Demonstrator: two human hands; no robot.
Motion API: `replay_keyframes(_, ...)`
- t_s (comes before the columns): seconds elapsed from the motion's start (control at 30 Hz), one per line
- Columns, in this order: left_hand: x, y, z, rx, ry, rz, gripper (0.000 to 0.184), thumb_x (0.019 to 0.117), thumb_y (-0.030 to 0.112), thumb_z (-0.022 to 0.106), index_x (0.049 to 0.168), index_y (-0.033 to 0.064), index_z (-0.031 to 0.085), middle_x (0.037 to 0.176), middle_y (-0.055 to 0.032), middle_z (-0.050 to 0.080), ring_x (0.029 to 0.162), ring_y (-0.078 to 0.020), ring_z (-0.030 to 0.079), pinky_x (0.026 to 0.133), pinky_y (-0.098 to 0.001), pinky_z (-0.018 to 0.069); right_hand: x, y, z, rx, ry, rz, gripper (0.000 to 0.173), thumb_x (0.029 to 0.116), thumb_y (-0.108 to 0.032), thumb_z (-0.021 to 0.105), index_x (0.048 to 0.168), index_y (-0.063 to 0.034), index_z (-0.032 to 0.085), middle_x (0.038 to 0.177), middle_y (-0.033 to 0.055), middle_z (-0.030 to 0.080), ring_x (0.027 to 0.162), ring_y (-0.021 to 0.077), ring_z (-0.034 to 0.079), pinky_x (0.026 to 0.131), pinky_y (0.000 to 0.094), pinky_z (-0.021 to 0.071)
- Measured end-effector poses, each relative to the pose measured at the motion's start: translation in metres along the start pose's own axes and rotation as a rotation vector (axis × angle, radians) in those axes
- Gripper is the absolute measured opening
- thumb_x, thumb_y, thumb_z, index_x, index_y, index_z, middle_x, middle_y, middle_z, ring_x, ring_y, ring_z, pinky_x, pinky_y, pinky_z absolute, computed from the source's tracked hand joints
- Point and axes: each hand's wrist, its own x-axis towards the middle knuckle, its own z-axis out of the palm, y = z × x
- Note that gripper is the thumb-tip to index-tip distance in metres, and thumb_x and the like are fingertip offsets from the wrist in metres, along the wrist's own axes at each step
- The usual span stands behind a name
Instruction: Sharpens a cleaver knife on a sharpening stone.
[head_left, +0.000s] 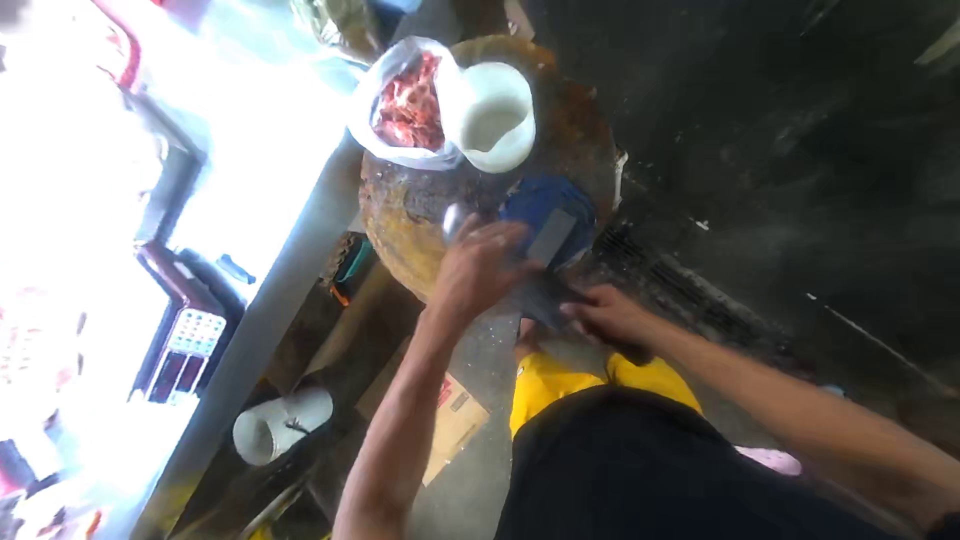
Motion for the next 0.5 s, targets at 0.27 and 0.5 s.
replay_keyframes(0.27, 0.063, 0.016, 0.163, -0.136, -0.155, 0.397, 0.038, 0.1028, 0.035, 0.058, 0.133, 0.0133, 0.068, 0.141, -0.0029, 0.065, 0.141, -0.0203, 0.051, 0.125, -0.0436, 0.03, -0.072, 0.071, 0.084, 0.742, 0.346, 0.338, 0.031, 0.1085, -0.036, 0.045, 0.109, -0.0072, 0.058, 0.067, 0.0045, 0.06, 0.047, 0.0132, 0.056, 0.045, 0.0283, 0.0533)
replay_keyframes(0.5, 0.009, 0.002, 0.195, -0.08, -0.252, 0.356, 0.049, 0.1071, 0.036, 0.047, 0.152, 0.0168, 0.05, 0.164, -0.0015, 0.039, 0.157, -0.0205, 0.022, 0.13, -0.0421, 0.0145, -0.082, 0.089, 0.134, 0.8, 0.367, 0.374, 0.027, 0.1036, -0.031, 0.054, 0.1, -0.0055, 0.063, 0.063, 0.0052, 0.062, 0.045, 0.0126, 0.057, 0.044, 0.0261, 0.0518)
